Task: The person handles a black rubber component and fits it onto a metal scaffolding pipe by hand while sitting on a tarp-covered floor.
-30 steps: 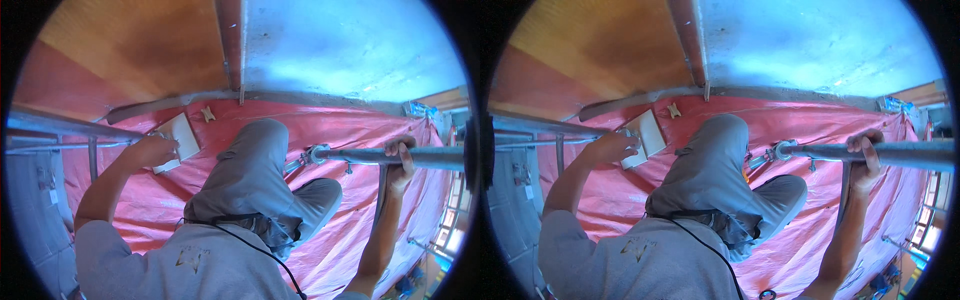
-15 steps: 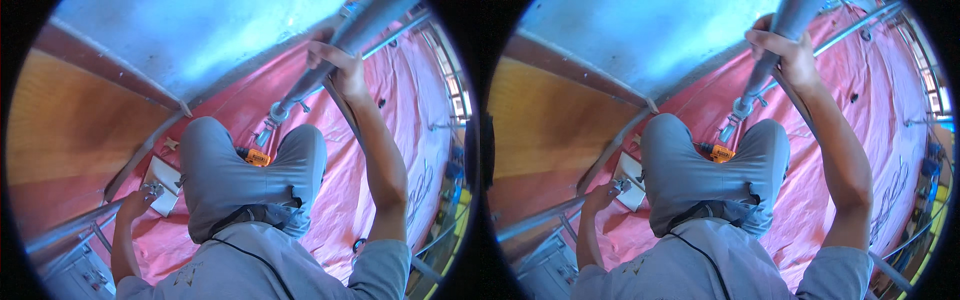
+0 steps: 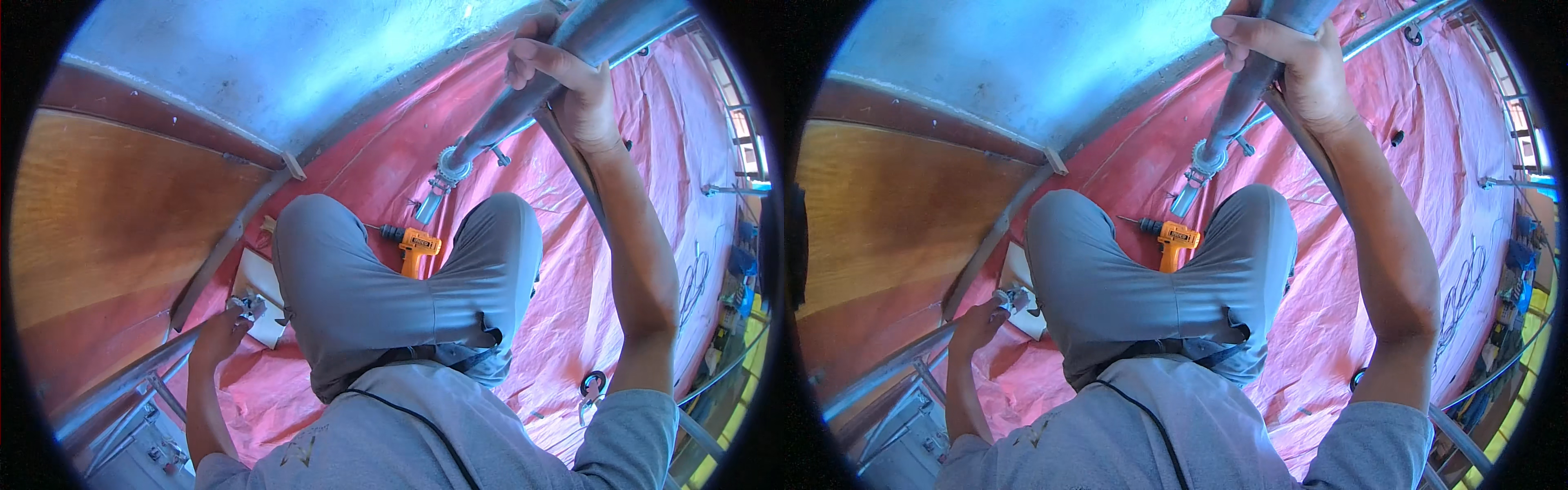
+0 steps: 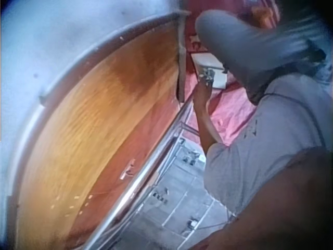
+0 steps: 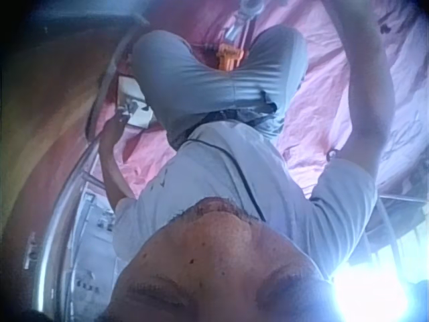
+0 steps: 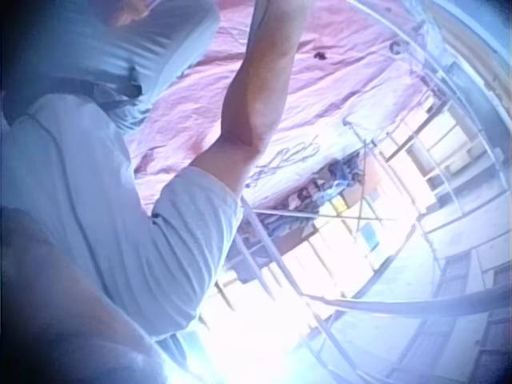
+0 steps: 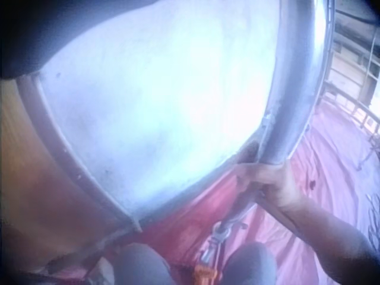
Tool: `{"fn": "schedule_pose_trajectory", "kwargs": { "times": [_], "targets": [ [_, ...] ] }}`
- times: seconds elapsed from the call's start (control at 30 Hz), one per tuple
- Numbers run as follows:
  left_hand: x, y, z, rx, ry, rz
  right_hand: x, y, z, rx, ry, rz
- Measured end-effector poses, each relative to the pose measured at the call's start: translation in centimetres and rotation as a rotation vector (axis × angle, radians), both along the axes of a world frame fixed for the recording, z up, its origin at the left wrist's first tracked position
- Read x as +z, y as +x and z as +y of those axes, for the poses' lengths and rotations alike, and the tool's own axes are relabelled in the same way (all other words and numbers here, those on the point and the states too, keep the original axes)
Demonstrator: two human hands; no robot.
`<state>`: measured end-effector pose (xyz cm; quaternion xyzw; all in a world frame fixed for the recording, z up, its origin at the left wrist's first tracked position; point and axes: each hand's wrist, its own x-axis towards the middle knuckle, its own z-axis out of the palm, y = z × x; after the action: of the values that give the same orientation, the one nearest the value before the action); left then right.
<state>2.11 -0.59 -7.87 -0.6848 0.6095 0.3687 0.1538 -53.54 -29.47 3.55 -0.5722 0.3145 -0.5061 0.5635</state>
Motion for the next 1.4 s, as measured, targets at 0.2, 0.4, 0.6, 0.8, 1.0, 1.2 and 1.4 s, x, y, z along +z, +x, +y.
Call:
{"fn": "schedule_pose_trajectory", "kwargs": {
  "times": [0.2, 0.4, 0.6, 0.8, 1.0, 1.2, 1.4],
  "targets": [
    [0.5, 0.1, -0.1, -0.008, 0.009, 0.027, 0.1, 0.7, 0.7, -0.15, 0.04, 0.03],
    [-0.5, 1.2, 0.6, -0.028, 0.007, -0.008, 0.0, 0.6, 0.6, -0.162, 0.026, 0.055],
    [-0.4, 1.1, 0.6, -0.053, -0.007, -0.004, -0.2, 0.2, 0.3, -0.149, 0.006, 0.029],
    [-0.2, 0.8, 0.7, -0.058, -0.011, -0.037, 0.3, 0.2, 0.7, -0.17, 0.029, 0.055],
    [-1.0, 1.3, 0.9, -0.007, 0.024, -0.024, 0.3, 0.5, 0.7, -0.179, 0.024, 0.087],
    [-2.2, 2.0, 0.5, -0.072, -0.013, -0.001, 0.0, 0.0, 0.3, -0.181, 0.021, 0.04],
    [-6.4, 3.4, 2.0, -0.185, 0.039, -0.096, -1.6, -1.0, -1.5, -0.248, -0.056, 0.193]
  ]
}}
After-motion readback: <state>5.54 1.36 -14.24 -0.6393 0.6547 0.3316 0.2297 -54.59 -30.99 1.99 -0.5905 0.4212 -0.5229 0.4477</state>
